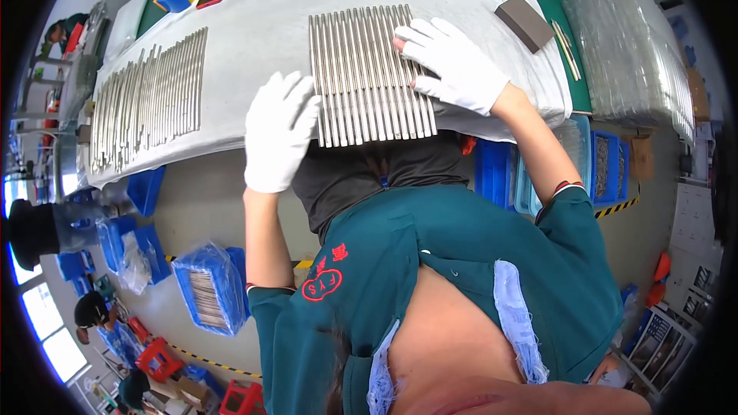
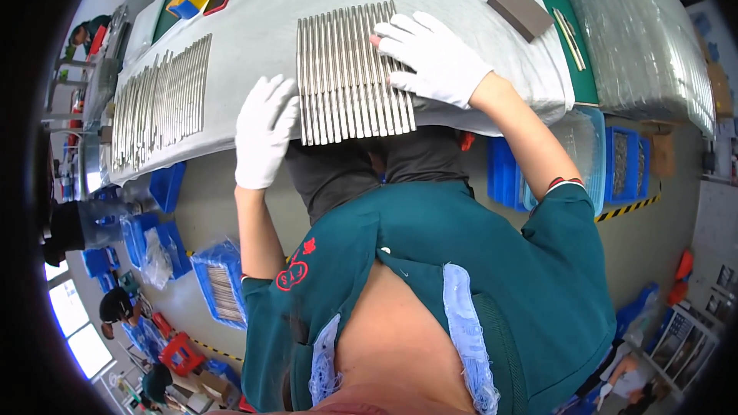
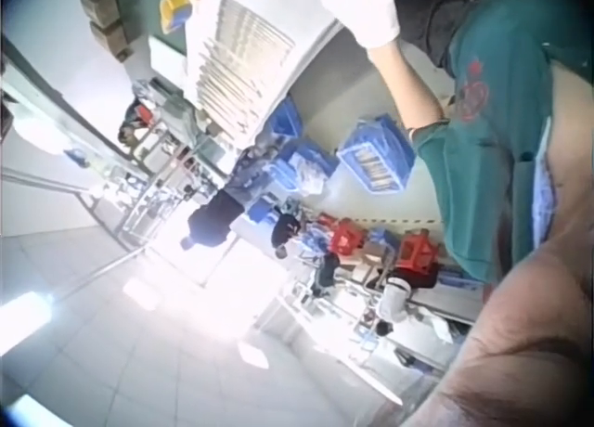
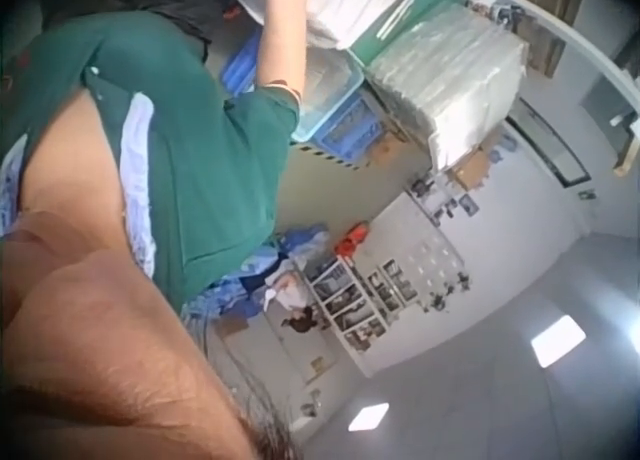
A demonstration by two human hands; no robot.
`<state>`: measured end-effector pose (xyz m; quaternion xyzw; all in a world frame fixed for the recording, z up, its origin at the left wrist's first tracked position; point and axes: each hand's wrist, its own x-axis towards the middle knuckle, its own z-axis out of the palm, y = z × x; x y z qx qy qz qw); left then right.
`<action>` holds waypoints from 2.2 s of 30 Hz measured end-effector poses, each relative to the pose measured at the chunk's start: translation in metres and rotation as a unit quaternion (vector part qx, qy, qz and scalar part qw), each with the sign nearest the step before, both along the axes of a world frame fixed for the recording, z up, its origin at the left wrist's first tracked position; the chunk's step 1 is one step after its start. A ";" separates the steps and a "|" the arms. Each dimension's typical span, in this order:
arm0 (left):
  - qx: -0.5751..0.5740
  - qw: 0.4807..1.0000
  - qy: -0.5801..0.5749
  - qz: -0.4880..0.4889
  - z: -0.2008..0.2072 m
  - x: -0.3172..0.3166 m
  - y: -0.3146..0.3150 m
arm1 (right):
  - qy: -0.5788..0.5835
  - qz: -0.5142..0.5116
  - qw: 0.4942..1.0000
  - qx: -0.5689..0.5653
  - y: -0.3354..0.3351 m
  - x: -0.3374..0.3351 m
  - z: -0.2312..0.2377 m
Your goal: Aligning metal rods on a table and placing them into clear plastic sorting trays.
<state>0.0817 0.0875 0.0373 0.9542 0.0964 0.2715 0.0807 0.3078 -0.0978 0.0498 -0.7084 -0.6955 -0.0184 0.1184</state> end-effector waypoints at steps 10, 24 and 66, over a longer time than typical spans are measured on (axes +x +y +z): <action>-0.061 0.998 -0.017 -0.010 -0.025 0.017 -0.002 | 0.031 -0.028 0.999 -0.024 -0.006 0.008 -0.010; 0.038 0.988 0.036 -0.148 0.006 0.075 -0.032 | 0.070 -0.028 0.996 0.037 -0.004 0.012 -0.024; -0.084 0.967 -0.034 0.238 -0.047 0.010 0.075 | -0.024 0.187 0.982 0.007 0.123 -0.029 -0.027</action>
